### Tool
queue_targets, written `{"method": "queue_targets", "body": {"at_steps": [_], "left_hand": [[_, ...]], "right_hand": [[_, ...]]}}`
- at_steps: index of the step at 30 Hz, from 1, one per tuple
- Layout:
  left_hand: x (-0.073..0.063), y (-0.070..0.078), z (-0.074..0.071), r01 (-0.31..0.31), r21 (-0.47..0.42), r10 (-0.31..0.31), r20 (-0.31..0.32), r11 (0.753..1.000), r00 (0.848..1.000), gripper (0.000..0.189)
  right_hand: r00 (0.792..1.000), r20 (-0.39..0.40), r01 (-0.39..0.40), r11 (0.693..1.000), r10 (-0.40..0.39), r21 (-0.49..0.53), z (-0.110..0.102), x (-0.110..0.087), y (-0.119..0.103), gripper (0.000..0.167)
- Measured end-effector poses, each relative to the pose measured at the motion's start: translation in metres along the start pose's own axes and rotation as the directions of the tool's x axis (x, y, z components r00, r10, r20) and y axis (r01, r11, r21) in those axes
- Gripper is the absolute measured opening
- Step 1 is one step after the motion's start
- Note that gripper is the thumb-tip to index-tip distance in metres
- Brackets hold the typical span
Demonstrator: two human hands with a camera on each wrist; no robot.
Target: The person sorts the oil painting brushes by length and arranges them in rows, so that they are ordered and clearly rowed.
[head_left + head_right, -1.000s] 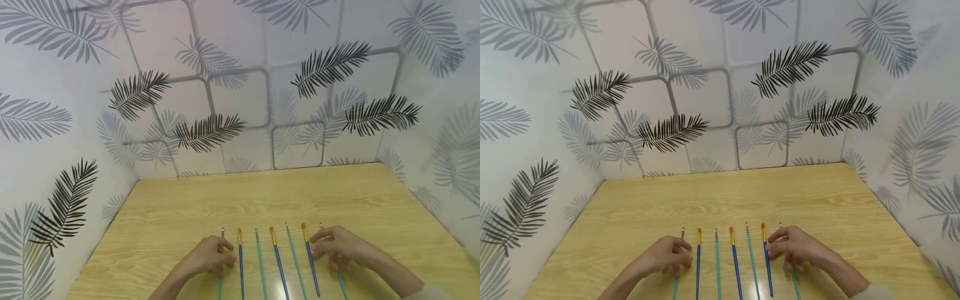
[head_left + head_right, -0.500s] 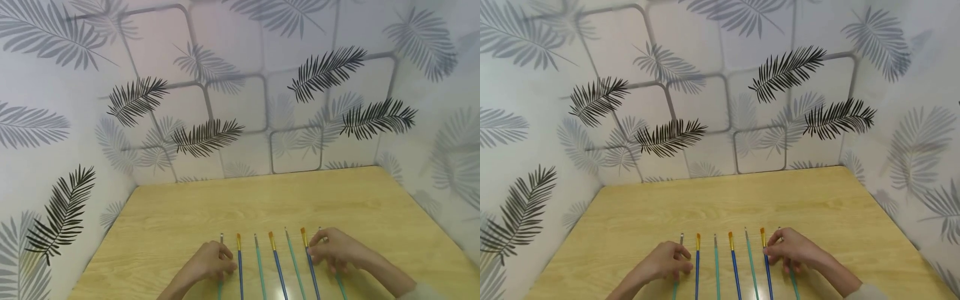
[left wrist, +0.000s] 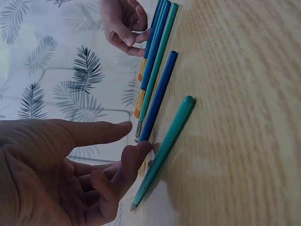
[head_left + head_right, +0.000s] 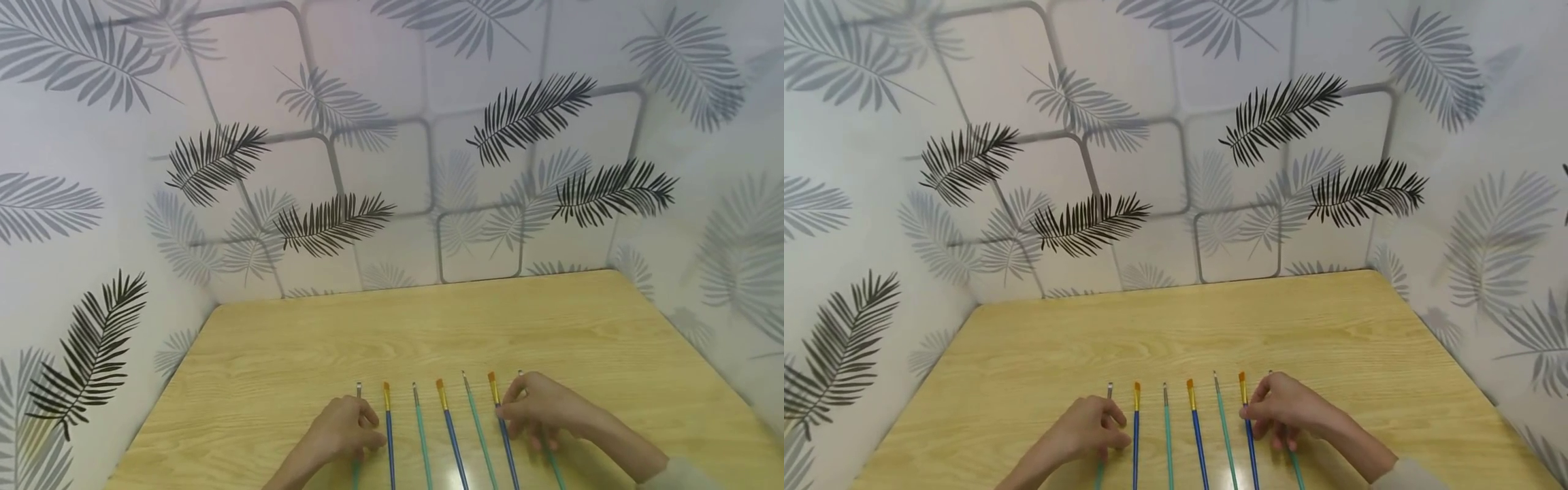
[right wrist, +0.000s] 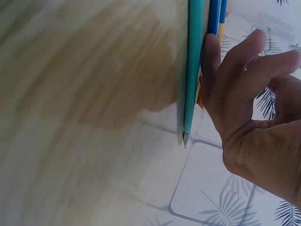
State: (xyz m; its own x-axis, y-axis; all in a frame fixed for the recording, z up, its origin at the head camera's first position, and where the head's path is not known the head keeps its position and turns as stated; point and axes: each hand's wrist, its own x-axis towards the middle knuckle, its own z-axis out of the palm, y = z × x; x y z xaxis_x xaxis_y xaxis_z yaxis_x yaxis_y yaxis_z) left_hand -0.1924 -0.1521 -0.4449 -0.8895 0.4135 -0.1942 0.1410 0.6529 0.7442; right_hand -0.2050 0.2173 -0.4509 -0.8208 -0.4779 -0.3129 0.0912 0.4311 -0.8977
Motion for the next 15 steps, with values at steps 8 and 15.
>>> {"method": "queue_targets", "body": {"at_steps": [8,15], "left_hand": [[0.001,0.002,0.007,0.023,0.092,-0.018,-0.060,0.995,0.998,0.038],[0.003,0.010,0.014,0.076,0.169,-0.055,-0.126,0.983,0.990,0.045]], "right_hand": [[1.000,0.000,0.007,1.000,-0.007,-0.029,0.004,0.003,-0.001,0.033],[1.000,-0.026,-0.005,0.997,0.003,-0.078,0.006,0.008,0.000,0.032]]}}
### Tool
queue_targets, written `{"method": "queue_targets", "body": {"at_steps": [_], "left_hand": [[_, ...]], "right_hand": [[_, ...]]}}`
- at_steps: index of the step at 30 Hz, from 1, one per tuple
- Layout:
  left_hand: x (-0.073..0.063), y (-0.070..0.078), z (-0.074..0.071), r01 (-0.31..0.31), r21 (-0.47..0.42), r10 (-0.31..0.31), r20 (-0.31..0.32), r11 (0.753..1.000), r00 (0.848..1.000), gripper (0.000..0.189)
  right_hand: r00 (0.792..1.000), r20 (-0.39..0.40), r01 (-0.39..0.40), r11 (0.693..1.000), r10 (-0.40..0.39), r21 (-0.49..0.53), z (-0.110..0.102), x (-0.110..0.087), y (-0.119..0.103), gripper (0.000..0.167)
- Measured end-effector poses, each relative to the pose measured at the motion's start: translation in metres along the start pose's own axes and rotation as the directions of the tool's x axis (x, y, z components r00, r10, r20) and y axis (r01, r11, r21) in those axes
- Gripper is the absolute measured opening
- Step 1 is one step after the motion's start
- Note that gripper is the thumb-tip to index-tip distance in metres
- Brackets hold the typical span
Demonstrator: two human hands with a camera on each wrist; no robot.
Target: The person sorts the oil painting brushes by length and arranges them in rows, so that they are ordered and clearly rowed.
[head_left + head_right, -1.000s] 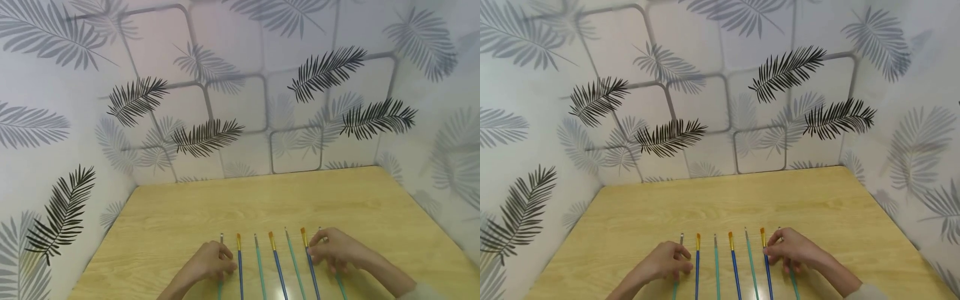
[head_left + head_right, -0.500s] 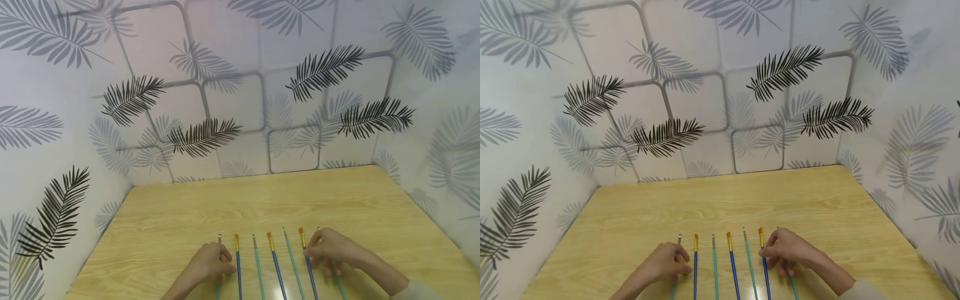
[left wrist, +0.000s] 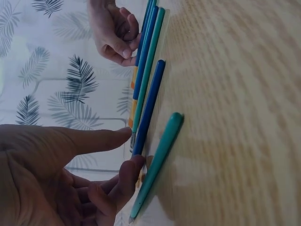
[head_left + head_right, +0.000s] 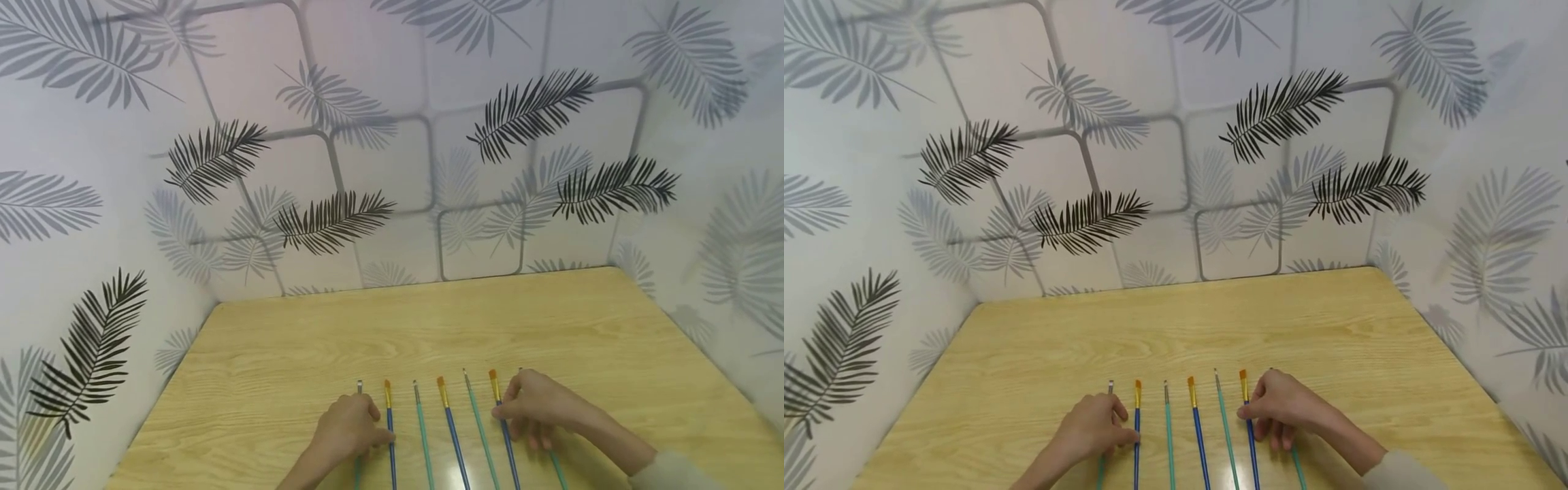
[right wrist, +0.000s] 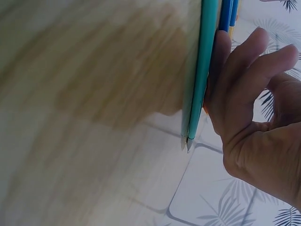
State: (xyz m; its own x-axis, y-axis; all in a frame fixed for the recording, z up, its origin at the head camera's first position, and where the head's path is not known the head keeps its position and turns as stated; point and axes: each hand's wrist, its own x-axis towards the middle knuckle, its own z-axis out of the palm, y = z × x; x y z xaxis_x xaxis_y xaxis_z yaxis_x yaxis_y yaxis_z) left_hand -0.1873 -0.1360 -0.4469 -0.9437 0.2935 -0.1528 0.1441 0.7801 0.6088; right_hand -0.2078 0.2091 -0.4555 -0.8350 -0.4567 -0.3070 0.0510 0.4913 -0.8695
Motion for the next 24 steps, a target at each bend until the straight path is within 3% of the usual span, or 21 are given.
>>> {"method": "queue_targets", "body": {"at_steps": [13,16,20,24], "left_hand": [[0.005,0.006,0.015,0.016,0.119,-0.008,-0.074,0.993,0.997,0.049],[0.006,0.007,0.017,0.009,0.118,0.001,-0.085,0.993,0.996,0.038],[0.007,0.008,0.020,-0.002,0.127,0.013,-0.088,0.992,0.996,0.062],[0.010,0.010,0.021,-0.021,0.121,0.031,-0.081,0.992,0.996,0.068]], "right_hand": [[0.999,-0.049,-0.001,0.996,-0.003,-0.094,0.006,0.003,-0.004,0.029],[0.997,-0.074,-0.009,0.992,0.000,-0.127,0.009,0.005,-0.005,0.029],[0.996,-0.092,0.006,0.985,-0.022,-0.172,0.012,0.006,-0.007,0.029],[0.994,-0.110,0.004,0.978,-0.027,-0.209,0.015,0.006,-0.009,0.030]]}}
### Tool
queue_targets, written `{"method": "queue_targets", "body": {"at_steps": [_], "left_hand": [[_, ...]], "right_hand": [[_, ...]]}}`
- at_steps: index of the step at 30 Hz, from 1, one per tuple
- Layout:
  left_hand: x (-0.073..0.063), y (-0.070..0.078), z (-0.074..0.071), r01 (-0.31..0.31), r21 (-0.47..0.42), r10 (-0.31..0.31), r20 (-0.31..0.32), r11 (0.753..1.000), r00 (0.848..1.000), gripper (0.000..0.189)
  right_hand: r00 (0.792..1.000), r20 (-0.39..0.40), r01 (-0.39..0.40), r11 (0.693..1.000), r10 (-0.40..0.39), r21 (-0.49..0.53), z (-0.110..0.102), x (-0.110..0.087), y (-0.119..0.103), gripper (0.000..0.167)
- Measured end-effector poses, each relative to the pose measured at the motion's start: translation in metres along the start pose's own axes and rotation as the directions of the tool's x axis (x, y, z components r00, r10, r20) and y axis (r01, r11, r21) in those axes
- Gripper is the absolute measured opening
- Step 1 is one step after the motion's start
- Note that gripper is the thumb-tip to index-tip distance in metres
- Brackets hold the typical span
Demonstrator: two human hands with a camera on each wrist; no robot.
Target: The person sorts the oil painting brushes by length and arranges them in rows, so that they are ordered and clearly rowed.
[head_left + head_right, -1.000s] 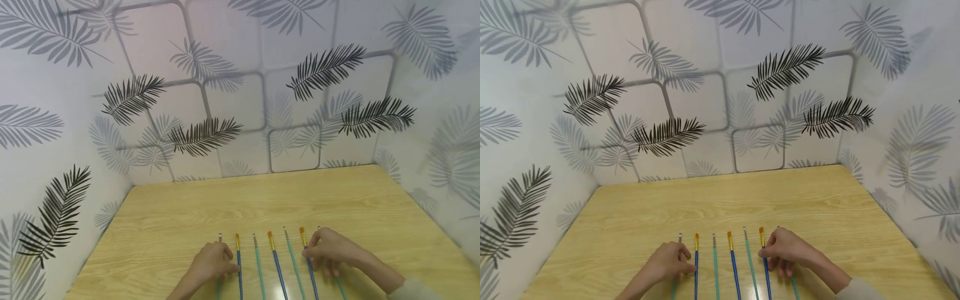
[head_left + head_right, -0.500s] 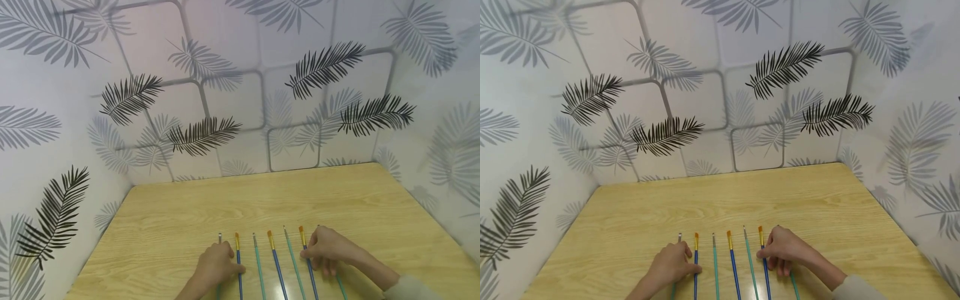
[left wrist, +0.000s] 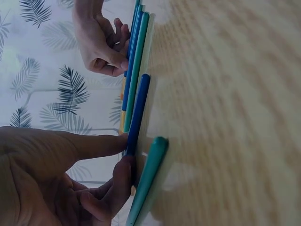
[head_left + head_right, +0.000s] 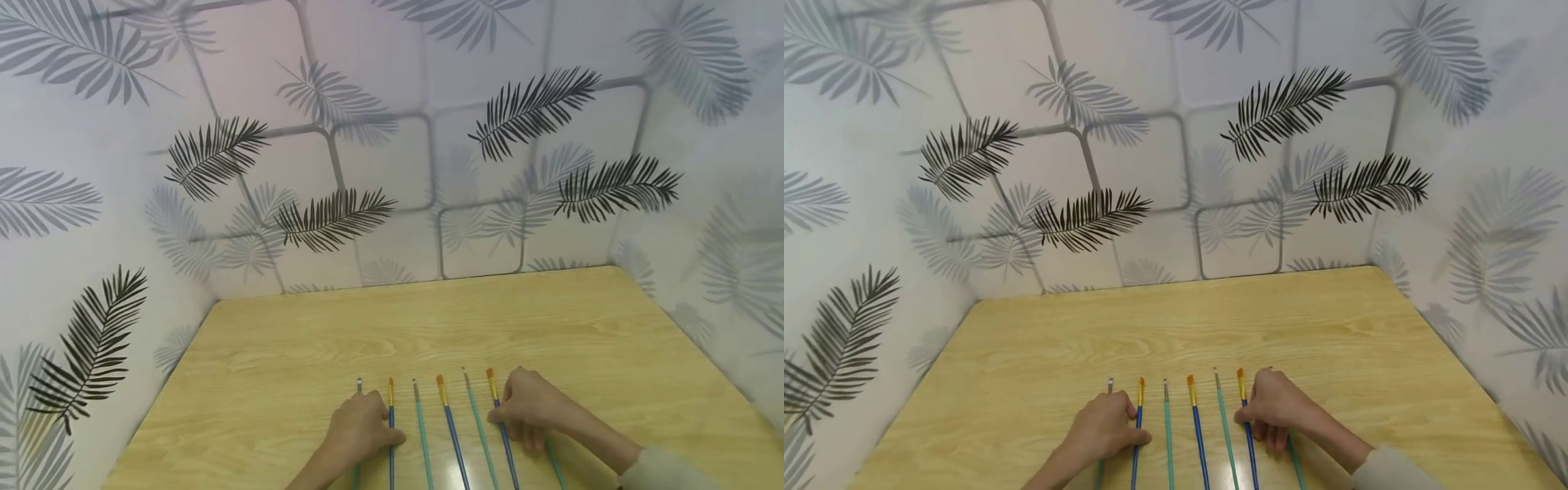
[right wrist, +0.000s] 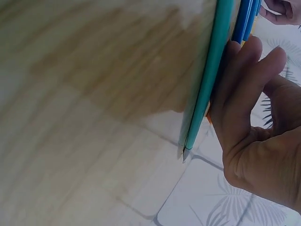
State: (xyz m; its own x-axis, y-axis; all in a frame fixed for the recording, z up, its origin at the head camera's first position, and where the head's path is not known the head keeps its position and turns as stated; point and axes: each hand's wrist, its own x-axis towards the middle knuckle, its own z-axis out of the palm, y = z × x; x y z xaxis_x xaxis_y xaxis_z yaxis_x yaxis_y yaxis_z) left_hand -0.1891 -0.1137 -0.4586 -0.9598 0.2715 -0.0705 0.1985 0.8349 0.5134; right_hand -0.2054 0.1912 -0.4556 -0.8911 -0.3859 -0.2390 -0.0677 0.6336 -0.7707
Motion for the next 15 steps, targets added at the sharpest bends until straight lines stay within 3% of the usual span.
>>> {"method": "queue_targets", "body": {"at_steps": [4,10,15], "left_hand": [[0.0010,0.0021,-0.0004,-0.003,-0.025,0.004,0.022,1.000,1.000,0.062],[-0.0017,0.0028,-0.0027,-0.002,-0.106,0.009,0.064,0.994,0.998,0.014],[-0.0008,0.0022,-0.0062,0.007,-0.093,0.002,0.099,0.996,0.995,0.019]], "right_hand": [[1.000,-0.022,0.002,1.000,-0.003,-0.029,0.0022,0.0000,0.0000,0.030],[0.999,-0.006,0.038,0.999,-0.038,-0.034,0.0014,0.0013,0.0014,0.025],[0.999,0.000,0.041,0.998,-0.041,-0.044,-0.0037,0.0022,0.0017,0.017]]}}
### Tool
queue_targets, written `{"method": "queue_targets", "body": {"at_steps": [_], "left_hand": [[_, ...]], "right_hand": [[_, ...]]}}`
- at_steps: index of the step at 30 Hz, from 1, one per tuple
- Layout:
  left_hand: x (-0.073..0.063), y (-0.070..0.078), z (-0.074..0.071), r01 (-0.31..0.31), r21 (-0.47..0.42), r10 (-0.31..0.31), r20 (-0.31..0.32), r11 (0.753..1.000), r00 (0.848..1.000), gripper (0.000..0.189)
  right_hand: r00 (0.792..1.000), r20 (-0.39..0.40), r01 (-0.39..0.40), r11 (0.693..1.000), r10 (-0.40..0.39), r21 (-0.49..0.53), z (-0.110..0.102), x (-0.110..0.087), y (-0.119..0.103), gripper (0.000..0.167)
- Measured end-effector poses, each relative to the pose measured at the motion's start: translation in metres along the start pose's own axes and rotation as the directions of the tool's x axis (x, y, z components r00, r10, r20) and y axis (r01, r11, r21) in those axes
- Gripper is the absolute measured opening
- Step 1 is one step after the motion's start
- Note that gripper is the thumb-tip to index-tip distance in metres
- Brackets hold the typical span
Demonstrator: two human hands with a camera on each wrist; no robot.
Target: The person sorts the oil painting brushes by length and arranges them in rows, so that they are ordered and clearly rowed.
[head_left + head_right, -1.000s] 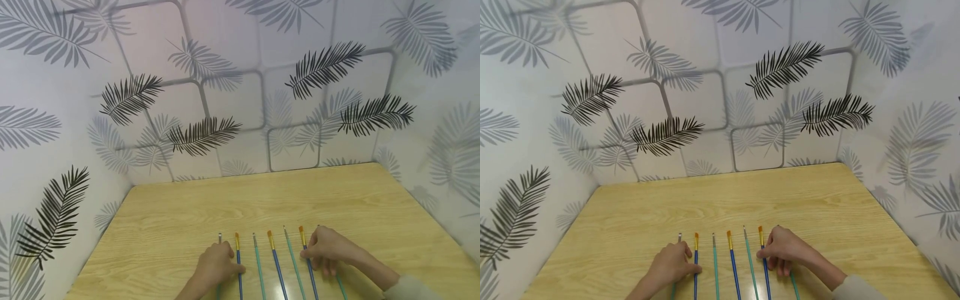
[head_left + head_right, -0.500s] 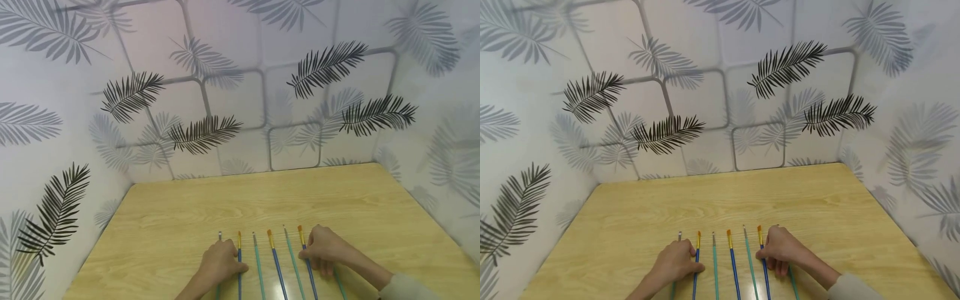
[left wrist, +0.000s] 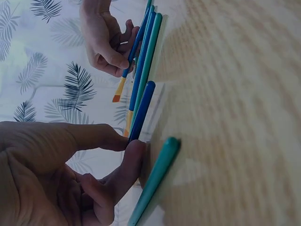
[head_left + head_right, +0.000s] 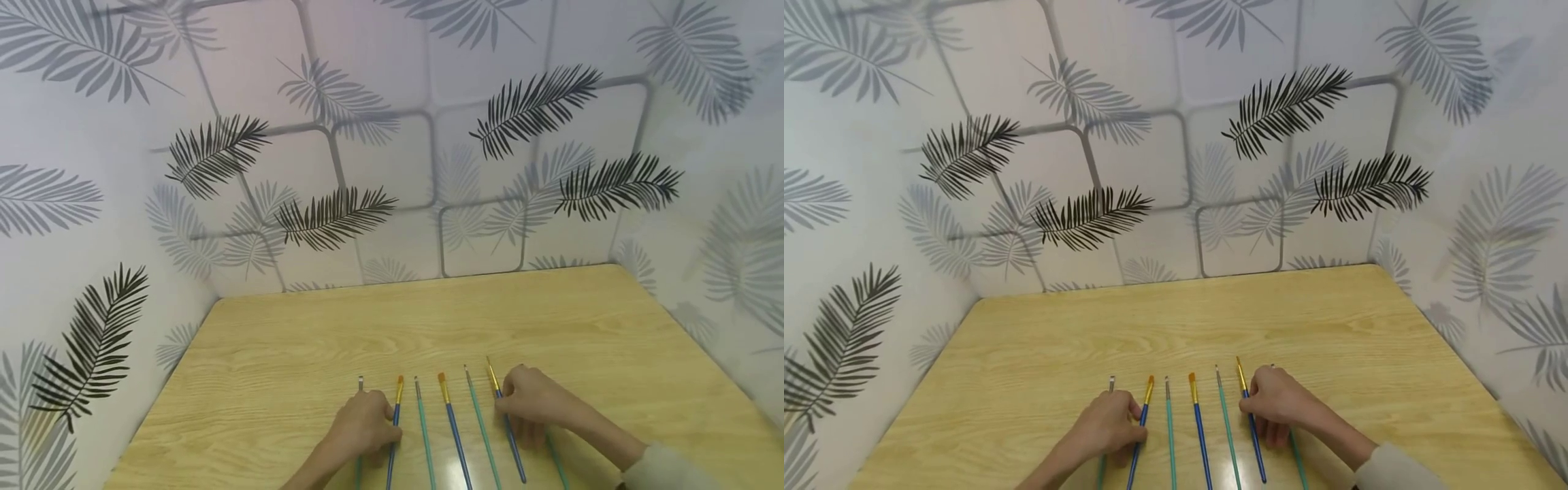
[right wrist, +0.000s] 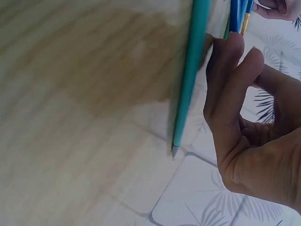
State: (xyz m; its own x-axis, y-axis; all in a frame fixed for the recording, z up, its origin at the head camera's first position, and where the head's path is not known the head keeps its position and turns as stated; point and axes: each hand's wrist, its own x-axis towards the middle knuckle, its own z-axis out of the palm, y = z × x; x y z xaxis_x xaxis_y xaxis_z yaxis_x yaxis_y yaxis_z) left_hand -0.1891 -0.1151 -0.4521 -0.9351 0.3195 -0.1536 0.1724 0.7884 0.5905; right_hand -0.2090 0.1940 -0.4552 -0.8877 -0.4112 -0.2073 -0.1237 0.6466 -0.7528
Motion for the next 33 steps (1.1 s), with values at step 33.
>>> {"method": "queue_targets", "body": {"at_steps": [33], "left_hand": [[0.006,-0.005,-0.042,-0.093,-0.467,0.146,0.078,0.879,0.986,0.049]], "right_hand": [[0.985,0.031,0.143,0.908,-0.169,0.394,-0.014,0.006,-0.016,0.050]]}}
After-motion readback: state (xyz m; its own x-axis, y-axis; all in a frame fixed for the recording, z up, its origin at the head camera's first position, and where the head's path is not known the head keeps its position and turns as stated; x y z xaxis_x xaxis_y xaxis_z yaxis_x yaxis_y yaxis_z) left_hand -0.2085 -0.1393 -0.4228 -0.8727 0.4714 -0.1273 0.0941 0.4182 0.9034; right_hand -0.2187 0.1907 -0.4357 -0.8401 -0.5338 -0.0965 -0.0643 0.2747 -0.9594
